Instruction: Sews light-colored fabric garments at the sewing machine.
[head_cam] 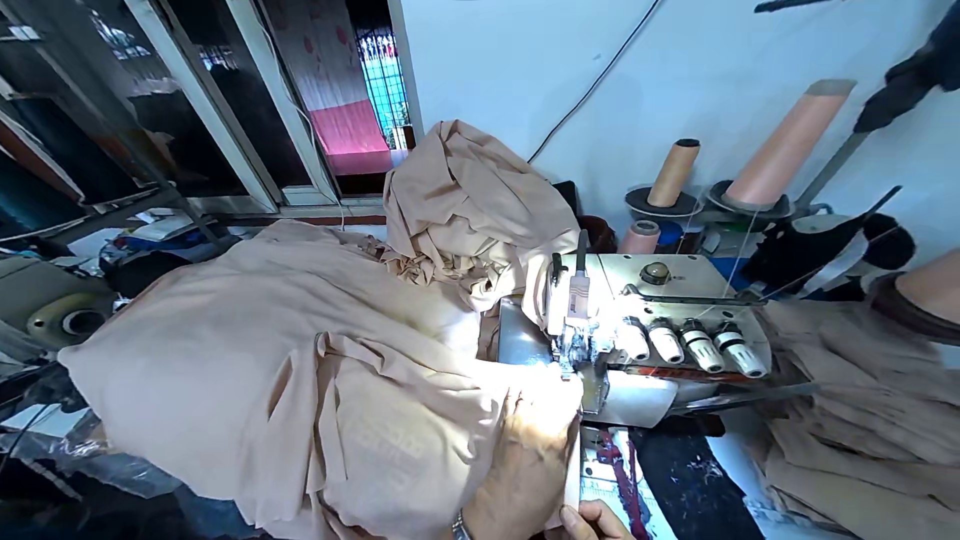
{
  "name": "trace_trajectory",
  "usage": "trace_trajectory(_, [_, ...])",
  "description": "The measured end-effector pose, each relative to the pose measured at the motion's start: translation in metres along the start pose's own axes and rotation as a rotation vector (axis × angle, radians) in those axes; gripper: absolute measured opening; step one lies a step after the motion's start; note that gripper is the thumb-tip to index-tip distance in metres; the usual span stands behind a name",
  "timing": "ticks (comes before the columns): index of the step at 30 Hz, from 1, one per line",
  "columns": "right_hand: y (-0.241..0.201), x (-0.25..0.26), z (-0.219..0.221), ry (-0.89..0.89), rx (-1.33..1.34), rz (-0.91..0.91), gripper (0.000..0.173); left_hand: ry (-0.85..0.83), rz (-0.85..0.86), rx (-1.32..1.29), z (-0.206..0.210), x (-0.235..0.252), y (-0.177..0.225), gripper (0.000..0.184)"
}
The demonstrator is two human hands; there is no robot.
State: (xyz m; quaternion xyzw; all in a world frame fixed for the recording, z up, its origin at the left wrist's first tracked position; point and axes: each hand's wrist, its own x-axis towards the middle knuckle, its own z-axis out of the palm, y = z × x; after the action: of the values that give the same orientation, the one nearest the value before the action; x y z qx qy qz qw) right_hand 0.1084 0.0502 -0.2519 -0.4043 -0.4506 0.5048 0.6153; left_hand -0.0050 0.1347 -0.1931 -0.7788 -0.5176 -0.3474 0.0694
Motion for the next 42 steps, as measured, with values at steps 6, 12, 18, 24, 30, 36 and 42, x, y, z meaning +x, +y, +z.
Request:
trace_trajectory(6, [-0.012,0.037,0.018,0.120,0.025,-0.046,0.014,0.036,-0.054,0.012,-0.017,-0.003,0.004,0.028])
trace_trajectory(12, [-0.031,0.088,0.040,0.249,0.059,0.033,0.028,-0.178,-0.212,-0.160,-0.017,0.027,-0.025,0.037])
trace_trajectory(18, [-0.020,0.091,0.038,0.244,-0.054,-0.063,0.033,-0.314,-0.237,-0.160,-0.009,0.065,-0.060,0.047])
trace_trajectory(24, [0.021,0.064,0.019,0.066,-0.261,-0.276,0.035,0.213,-0.334,-0.713,0.010,0.065,-0.088,0.021])
trace_trajectory(30, [0.028,0.061,0.016,-0.009,-0.202,-0.275,0.035,0.333,-0.728,-2.160,-0.035,0.022,-0.092,0.047])
trace_trajectory(36, [0.030,0.064,0.011,-0.039,-0.235,-0.305,0.034,0.195,-0.719,-2.246,-0.028,-0.005,-0.104,0.039])
trace_trajectory(42, [0.030,0.063,0.012,-0.039,-0.258,-0.308,0.036,0.162,-0.628,-2.310,-0.012,-0.016,-0.112,0.011])
